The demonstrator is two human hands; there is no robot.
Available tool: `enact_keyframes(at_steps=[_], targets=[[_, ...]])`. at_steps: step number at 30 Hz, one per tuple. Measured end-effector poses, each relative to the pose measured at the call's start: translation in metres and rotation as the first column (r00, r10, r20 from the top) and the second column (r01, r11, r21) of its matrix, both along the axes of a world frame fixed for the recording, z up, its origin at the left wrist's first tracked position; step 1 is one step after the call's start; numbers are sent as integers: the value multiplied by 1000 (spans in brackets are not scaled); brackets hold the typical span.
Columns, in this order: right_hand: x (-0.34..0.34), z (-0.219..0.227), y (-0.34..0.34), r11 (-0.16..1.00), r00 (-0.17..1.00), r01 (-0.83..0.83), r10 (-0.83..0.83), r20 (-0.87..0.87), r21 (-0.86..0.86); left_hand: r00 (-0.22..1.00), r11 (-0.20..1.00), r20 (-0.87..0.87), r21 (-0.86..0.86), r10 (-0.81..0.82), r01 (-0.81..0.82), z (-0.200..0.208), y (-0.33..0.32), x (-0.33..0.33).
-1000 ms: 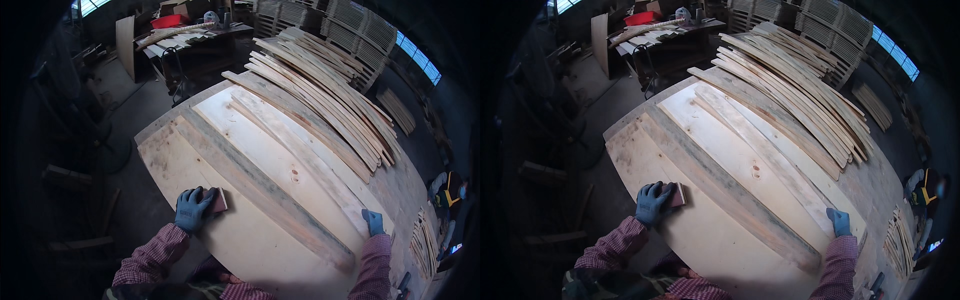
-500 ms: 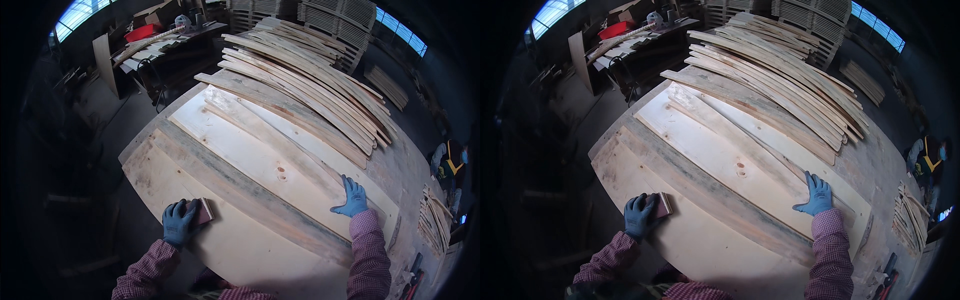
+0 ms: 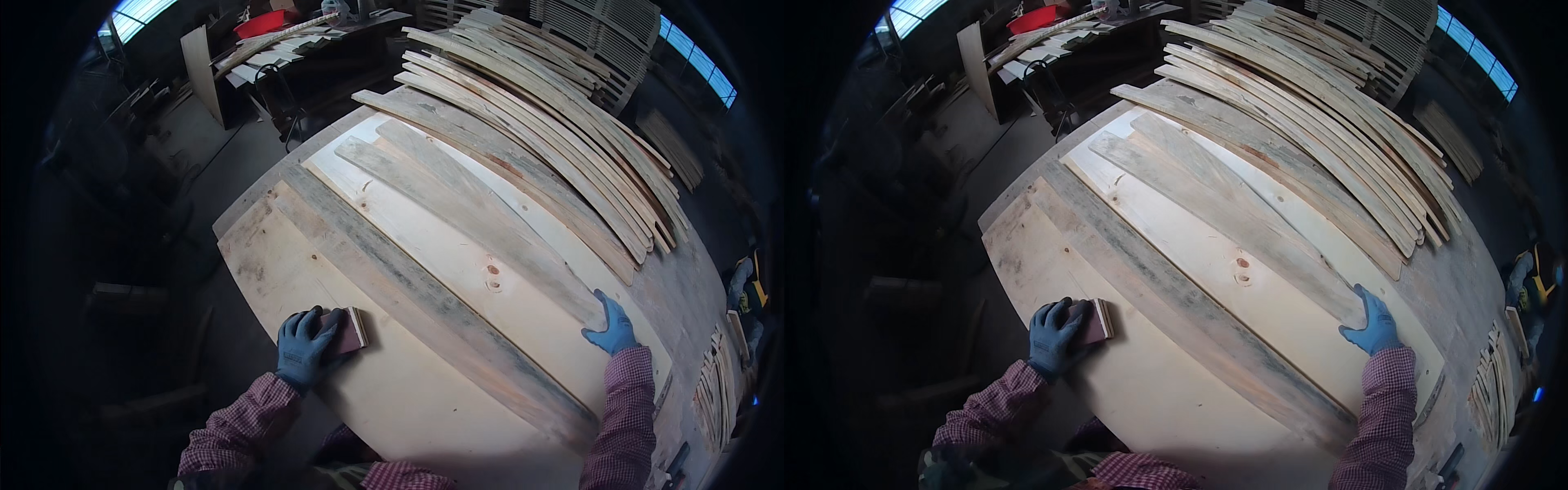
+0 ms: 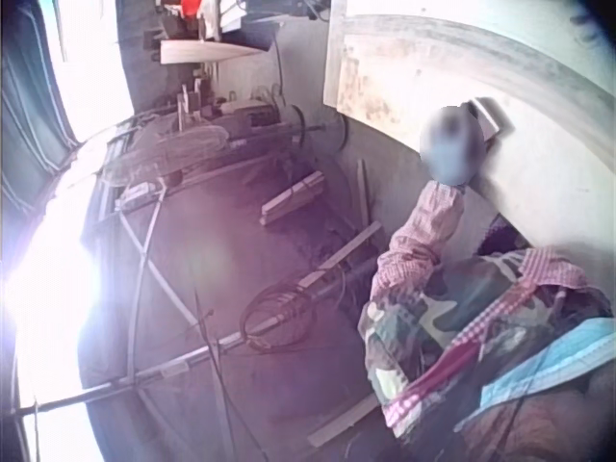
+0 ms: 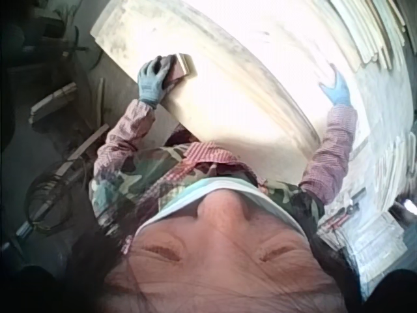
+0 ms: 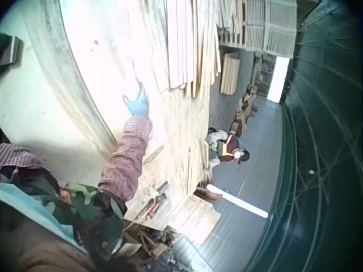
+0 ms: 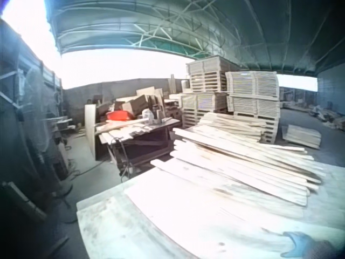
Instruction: The person sands the surface of a wooden plank using a sanding block. They repeatedly rub the sanding block along the plank's surface, occasionally repositioning the plank to access different areas.
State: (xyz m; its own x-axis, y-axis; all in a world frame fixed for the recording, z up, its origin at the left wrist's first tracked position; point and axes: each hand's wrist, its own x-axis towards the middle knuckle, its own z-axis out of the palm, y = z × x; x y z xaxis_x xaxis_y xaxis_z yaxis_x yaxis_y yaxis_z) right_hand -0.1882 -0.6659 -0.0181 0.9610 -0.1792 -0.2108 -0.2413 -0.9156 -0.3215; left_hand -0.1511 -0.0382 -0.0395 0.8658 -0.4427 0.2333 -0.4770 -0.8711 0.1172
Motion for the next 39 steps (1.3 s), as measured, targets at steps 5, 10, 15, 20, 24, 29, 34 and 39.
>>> enact_keyframes(at_steps=[5, 10, 15, 20, 24, 29, 34, 39], targets=[[2, -5, 10, 999, 992, 38, -42, 122, 33, 1000, 1000, -18, -1, 12, -12, 3, -1, -2], [-1, -14, 0, 966, 968, 58, -117, 223, 252, 1000, 1000, 9, -22, 7, -7, -4, -1, 0], [-6, -11, 1, 960, 944, 50, -136, 302, 276, 1000, 1000, -10, -5, 14, -14, 0, -2, -1], [2, -8, 12, 956, 962, 88, -154, 223, 281, 999, 1000, -32, -6, 12, -12, 4, -2, -2], [5, 1, 26, 992, 972, 49, -74, 223, 117, 1000, 1000, -22, 6, 6, -6, 1, 1, -1], [6, -12, 12, 991, 975, 115, -126, 180, 71, 1000, 1000, 5, -14, -2, 2, 3, -3, 1], [-1, -20, -5, 999, 970, 2, 10, 241, -50, 999, 1000, 43, -9, 0, 0, -3, -1, 0], [-3, -19, -5, 999, 970, 3, 8, 243, -43, 1000, 1000, 11, -19, 3, -3, 6, -5, 0]])
